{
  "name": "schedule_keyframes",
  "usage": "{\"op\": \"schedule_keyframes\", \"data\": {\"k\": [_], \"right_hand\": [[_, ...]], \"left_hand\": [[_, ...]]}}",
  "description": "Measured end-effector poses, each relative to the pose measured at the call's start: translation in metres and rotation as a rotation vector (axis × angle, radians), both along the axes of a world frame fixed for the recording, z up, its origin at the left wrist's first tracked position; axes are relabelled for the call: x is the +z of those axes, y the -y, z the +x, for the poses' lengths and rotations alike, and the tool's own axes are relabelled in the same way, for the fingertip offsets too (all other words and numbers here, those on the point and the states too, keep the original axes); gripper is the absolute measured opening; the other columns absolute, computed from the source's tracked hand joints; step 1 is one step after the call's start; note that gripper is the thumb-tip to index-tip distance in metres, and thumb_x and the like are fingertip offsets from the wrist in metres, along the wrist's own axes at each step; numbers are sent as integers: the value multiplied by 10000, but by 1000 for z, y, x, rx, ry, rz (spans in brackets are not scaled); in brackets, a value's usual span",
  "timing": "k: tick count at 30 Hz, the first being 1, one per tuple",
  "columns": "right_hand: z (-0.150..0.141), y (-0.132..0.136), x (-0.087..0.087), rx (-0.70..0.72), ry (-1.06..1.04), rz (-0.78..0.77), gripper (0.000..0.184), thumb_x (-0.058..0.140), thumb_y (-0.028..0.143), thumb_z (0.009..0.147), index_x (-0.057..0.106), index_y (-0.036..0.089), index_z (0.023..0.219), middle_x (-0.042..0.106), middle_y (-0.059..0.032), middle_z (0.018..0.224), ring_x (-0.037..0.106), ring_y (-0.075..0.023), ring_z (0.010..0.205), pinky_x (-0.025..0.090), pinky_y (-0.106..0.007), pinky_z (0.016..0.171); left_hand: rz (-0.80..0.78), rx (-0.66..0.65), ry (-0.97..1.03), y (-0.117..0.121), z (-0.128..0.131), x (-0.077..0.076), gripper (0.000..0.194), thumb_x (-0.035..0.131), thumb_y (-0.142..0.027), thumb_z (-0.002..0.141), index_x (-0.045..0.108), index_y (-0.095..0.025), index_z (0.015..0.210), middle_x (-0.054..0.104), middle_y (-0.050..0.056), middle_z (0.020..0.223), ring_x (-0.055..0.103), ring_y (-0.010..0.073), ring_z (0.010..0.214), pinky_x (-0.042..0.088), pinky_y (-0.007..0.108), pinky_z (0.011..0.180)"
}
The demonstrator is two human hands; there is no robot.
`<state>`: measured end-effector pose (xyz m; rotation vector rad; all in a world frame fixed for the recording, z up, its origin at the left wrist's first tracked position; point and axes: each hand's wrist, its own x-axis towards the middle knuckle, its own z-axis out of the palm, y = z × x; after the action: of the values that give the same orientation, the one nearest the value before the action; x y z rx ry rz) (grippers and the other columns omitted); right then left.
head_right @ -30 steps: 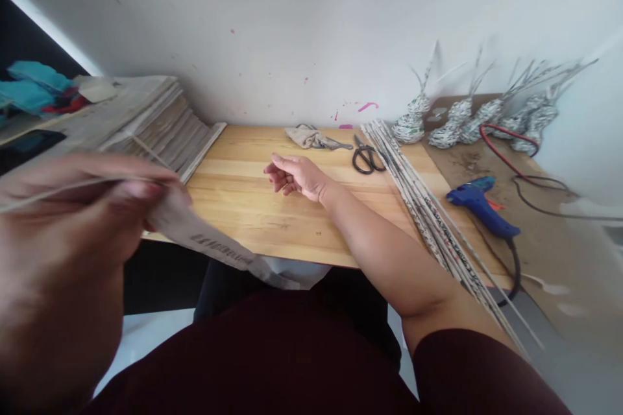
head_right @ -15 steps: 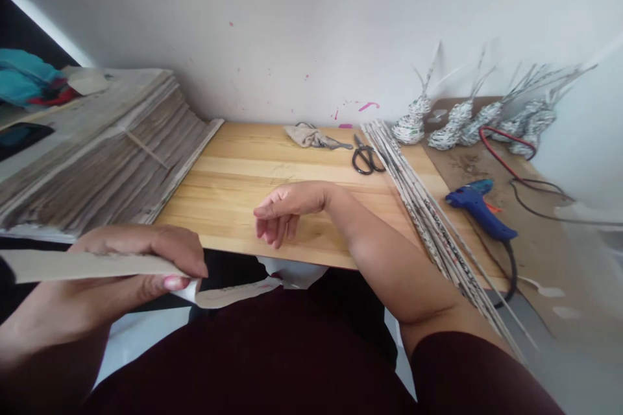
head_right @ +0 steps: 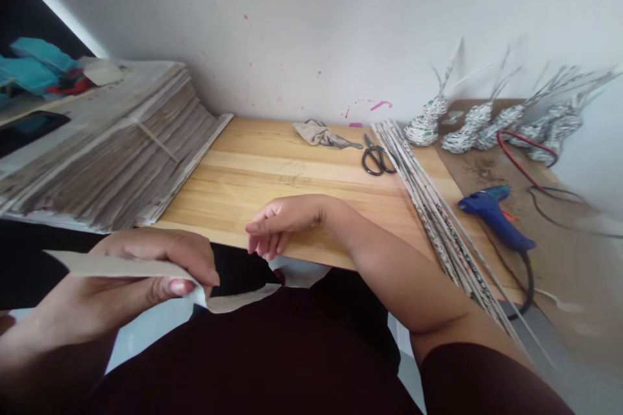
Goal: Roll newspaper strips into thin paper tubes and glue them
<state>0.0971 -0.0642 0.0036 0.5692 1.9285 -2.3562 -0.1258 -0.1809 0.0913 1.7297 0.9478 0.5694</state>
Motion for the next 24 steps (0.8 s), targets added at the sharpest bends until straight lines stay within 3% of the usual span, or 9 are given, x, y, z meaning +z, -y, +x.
{"op": "schedule_keyframes", "data": {"k": [2, 6, 8, 11, 13, 15, 17, 20, 24], "right_hand": [[0, -1, 1, -74, -61, -19, 488, 628, 586, 831, 687, 117, 953, 717, -104, 908, 703, -162, 781, 578, -299, 732], [4, -9, -4, -426, -96, 62, 441, 642, 550, 839, 666, 133, 979, 704, -79, 920, 697, -144, 812, 566, -279, 778], [2, -6, -5, -287, -40, 18, 425, 685, 511, 817, 661, 134, 1012, 699, -87, 984, 697, -145, 854, 557, -272, 798], [-3, 5, -4, 85, 9, -108, 461, 700, 510, 801, 655, 137, 1069, 700, -85, 965, 709, -167, 848, 559, -297, 788], [-2, 5, -4, 142, 42, -92, 477, 684, 538, 805, 657, 146, 1075, 703, -70, 905, 716, -168, 778, 562, -272, 692], [2, -3, -6, -30, 73, 35, 453, 670, 545, 816, 666, 155, 1047, 700, -51, 854, 700, -140, 664, 523, -216, 553], [7, -14, -9, -347, 112, 218, 381, 665, 515, 830, 672, 159, 967, 683, -28, 797, 643, -95, 543, 441, -176, 439], [11, -25, -16, -732, 192, 422, 317, 646, 477, 844, 633, 163, 801, 637, -5, 703, 541, -64, 451, 361, -181, 388], [15, -27, -17, -851, 143, 573, 376, 567, 520, 867, 596, 173, 725, 603, -19, 683, 537, -117, 577, 388, -229, 508]], "left_hand": [[-19, 15, 9, 1, -2, -1, 112, 685, -282, 817, 785, -259, 862, 732, 67, 758, 676, 200, 661, 531, 275, 574], [5, 118, 34, 2, -1, -6, 84, 738, -253, 771, 792, -275, 831, 728, 45, 726, 671, 184, 635, 518, 246, 549], [35, 152, 62, 0, 3, -10, 95, 741, -238, 771, 793, -286, 835, 729, 29, 727, 663, 163, 621, 508, 226, 544], [49, 124, 108, -6, 10, -14, 124, 689, -248, 825, 791, -286, 883, 738, 29, 763, 674, 160, 660, 530, 230, 593], [58, 98, 120, -11, 15, -17, 145, 654, -262, 855, 790, -278, 906, 748, 40, 817, 694, 179, 740, 556, 253, 665], [64, 84, 99, -16, 20, -19, 145, 654, -274, 856, 790, -262, 907, 753, 52, 872, 701, 203, 827, 568, 280, 735], [45, 70, 63, -23, 25, -21, 141, 675, -289, 838, 789, -245, 907, 753, 64, 916, 699, 212, 844, 575, 288, 741], [-79, 24, 49, -37, 36, -23, 194, 681, -336, 830, 779, -225, 956, 750, 74, 925, 678, 167, 671, 572, 261, 598], [-223, -26, 167, -65, 59, -27, 210, 716, -361, 801, 769, -170, 870, 744, 86, 846, 697, 178, 736, 588, 274, 663]]}}
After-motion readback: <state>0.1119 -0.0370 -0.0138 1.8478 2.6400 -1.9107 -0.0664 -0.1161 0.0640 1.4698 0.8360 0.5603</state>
